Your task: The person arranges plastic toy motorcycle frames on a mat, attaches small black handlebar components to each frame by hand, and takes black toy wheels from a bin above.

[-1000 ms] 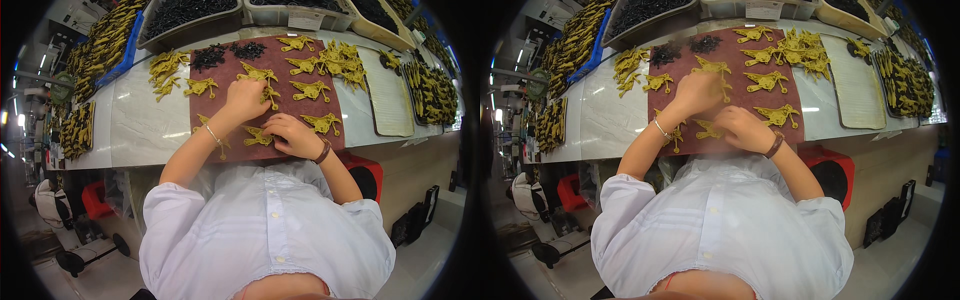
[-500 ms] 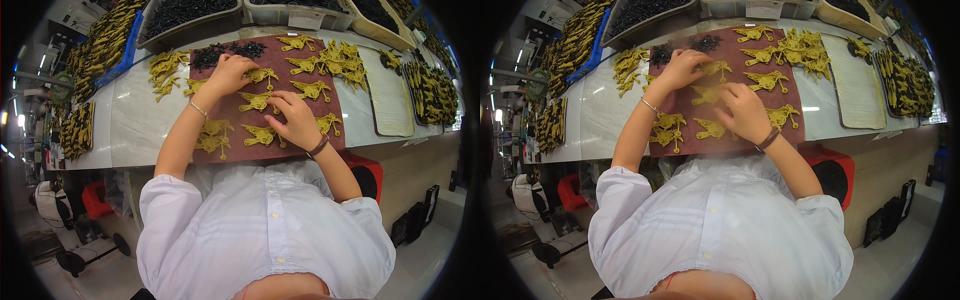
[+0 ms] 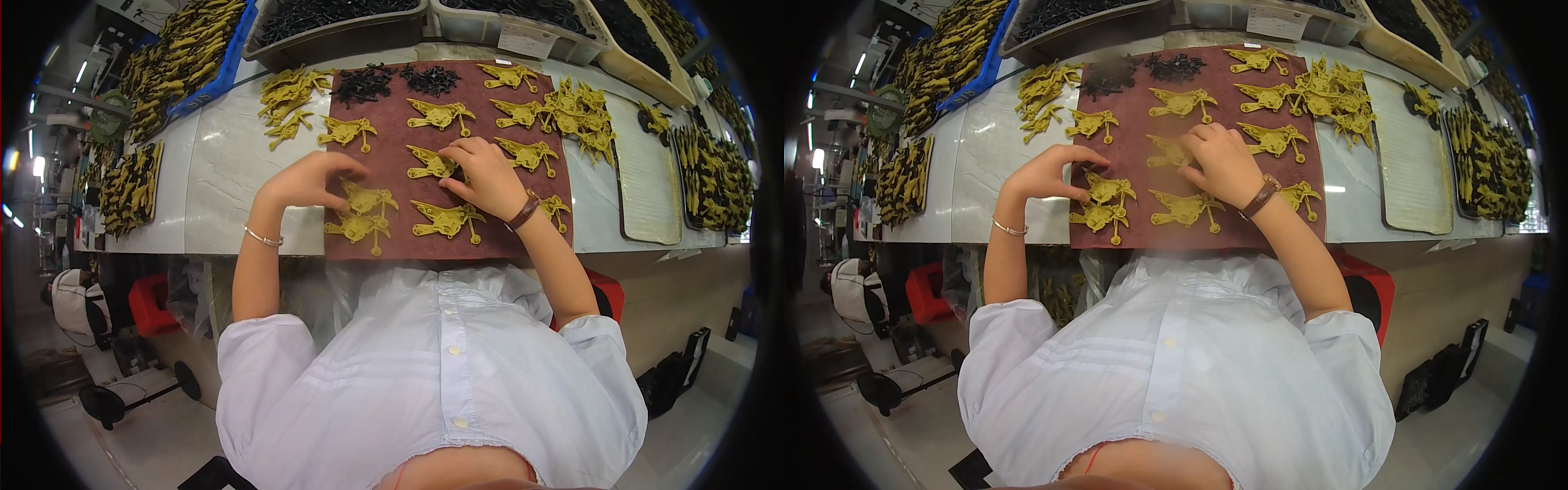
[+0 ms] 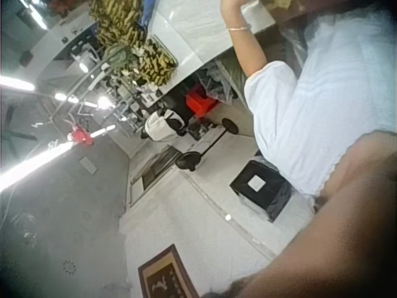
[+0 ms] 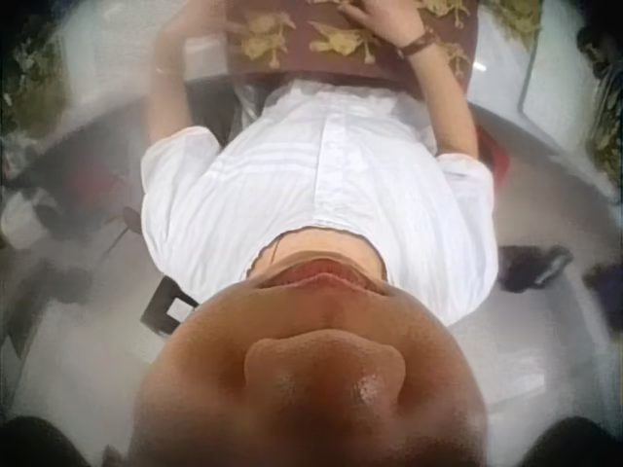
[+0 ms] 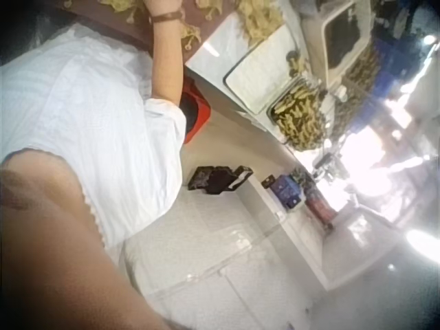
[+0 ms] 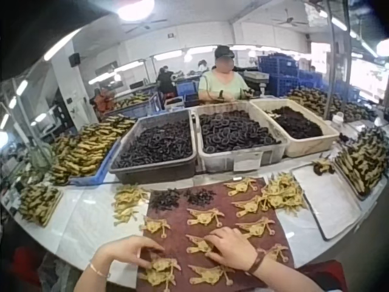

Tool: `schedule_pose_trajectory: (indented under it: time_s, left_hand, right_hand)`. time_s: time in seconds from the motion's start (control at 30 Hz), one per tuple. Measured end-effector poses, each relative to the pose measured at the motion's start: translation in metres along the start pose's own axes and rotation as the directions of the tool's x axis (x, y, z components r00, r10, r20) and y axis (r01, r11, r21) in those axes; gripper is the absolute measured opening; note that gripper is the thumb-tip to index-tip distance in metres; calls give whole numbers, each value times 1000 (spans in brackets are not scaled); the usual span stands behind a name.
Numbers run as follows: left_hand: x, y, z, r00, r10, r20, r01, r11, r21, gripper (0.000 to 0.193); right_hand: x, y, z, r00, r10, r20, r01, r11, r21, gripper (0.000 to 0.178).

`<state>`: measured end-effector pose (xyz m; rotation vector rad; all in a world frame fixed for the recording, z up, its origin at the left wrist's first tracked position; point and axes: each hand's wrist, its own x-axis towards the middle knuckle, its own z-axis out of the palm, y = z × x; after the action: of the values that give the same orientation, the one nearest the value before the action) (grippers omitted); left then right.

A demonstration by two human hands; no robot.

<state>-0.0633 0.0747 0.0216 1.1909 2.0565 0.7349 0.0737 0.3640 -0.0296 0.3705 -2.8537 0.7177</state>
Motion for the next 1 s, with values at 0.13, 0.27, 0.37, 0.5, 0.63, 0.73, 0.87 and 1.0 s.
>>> schedule_pose_trajectory:
  time_s: [0.13,0.27,0.37,0.5,0.63,0.73,0.87,1.0]
  left_hand:
    - [-18,-13,21,969,152,-192,-131,984,119,46]
    - [-20,-8,25,965,168,-200,-122,967,225,39]
    - [-21,-3,26,961,152,-230,-73,945,319,35]
    - [-15,-11,24,918,217,-331,-95,933,346,37]
    - [-11,-22,30,917,178,-358,-65,950,306,39]
    - [-12,-25,33,894,190,-405,-67,952,300,39]
    - [-12,-30,34,893,182,-412,-70,960,271,40]
    - [-11,-33,33,900,167,-403,-69,967,246,43]
  right_hand:
    - [5,-3,-4,1000,-13,-19,14,999,34,40]
    - [1,-9,5,979,-83,-184,68,994,-87,40]
    - [2,-44,5,964,-159,-211,178,981,74,40]
    - [-3,-90,32,924,-374,-77,382,901,205,40]
    - [-7,-100,55,890,-456,8,452,883,128,38]
    - [-8,-98,61,888,-457,-40,459,883,94,32]
    - [-11,-100,68,915,-404,3,394,895,211,24]
    - [-10,-101,66,932,-363,-15,353,895,271,21]
